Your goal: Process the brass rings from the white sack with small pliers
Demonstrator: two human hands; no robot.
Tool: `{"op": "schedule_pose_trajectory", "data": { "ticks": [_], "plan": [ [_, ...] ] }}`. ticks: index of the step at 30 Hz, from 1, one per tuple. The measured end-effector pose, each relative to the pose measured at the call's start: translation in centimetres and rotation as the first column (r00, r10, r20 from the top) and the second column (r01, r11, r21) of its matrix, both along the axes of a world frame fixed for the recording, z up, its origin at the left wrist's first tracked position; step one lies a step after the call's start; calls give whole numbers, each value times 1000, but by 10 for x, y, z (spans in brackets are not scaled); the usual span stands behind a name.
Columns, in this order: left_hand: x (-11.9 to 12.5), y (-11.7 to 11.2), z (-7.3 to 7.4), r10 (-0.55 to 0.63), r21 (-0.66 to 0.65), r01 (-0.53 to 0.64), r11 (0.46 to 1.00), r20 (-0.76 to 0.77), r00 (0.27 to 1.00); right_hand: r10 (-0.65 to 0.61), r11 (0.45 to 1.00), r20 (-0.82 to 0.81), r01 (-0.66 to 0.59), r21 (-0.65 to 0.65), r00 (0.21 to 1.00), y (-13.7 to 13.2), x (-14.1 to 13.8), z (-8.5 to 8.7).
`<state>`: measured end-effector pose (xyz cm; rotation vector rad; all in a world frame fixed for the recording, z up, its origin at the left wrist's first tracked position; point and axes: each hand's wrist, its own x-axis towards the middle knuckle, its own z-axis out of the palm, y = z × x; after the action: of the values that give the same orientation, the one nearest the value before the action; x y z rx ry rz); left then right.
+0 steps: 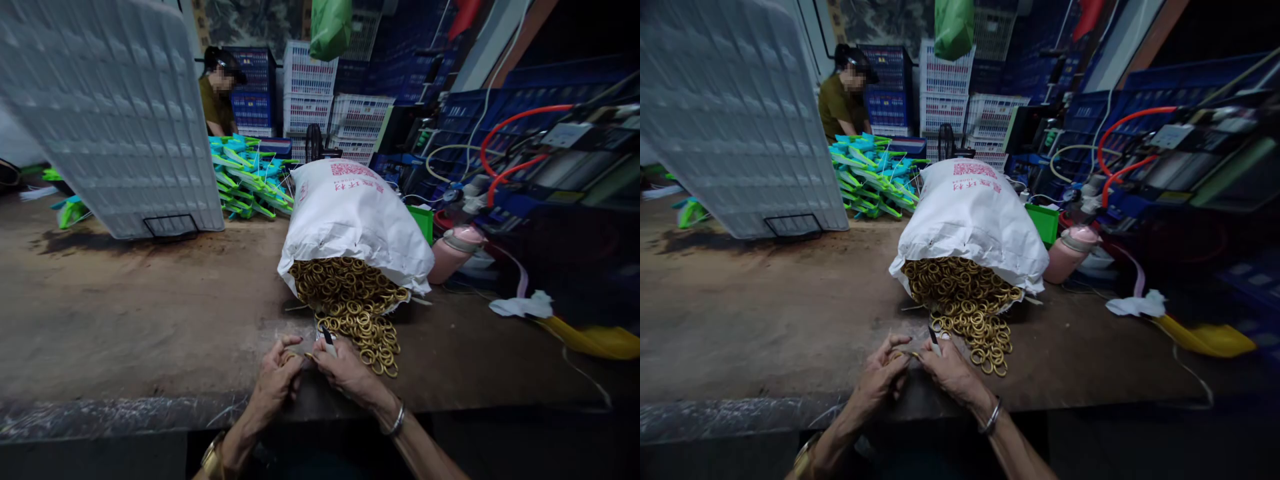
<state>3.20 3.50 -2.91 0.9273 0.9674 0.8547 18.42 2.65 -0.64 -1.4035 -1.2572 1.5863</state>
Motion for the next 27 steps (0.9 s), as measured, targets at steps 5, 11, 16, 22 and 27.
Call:
{"op": "schedule_pose_trajectory", "data": {
  "ticks": [5, 11, 16, 22, 27],
  "plan": [
    [4, -2, 3, -27, -2, 27, 1000, -60, 998, 38, 998, -56, -41, -53, 998, 0, -2, -1],
    [8, -6, 2, 51, 8, -50, 999, -44, 998, -36, 999, 25, 37, -27, 999, 1, -7, -6],
    [7, -7, 0, 66, 6, -66, 998, -62, 996, -74, 996, 111, 67, 63, 991, 2, -10, -15],
    [3, -7, 2, -53, -97, 59, 994, 62, 997, -137, 979, 184, 104, 177, 973, 6, -9, -12],
    [3, -9, 8, -46, -162, 67, 984, 128, 991, -135, 978, 217, 95, 183, 967, 7, -10, -11]
  ]
}}
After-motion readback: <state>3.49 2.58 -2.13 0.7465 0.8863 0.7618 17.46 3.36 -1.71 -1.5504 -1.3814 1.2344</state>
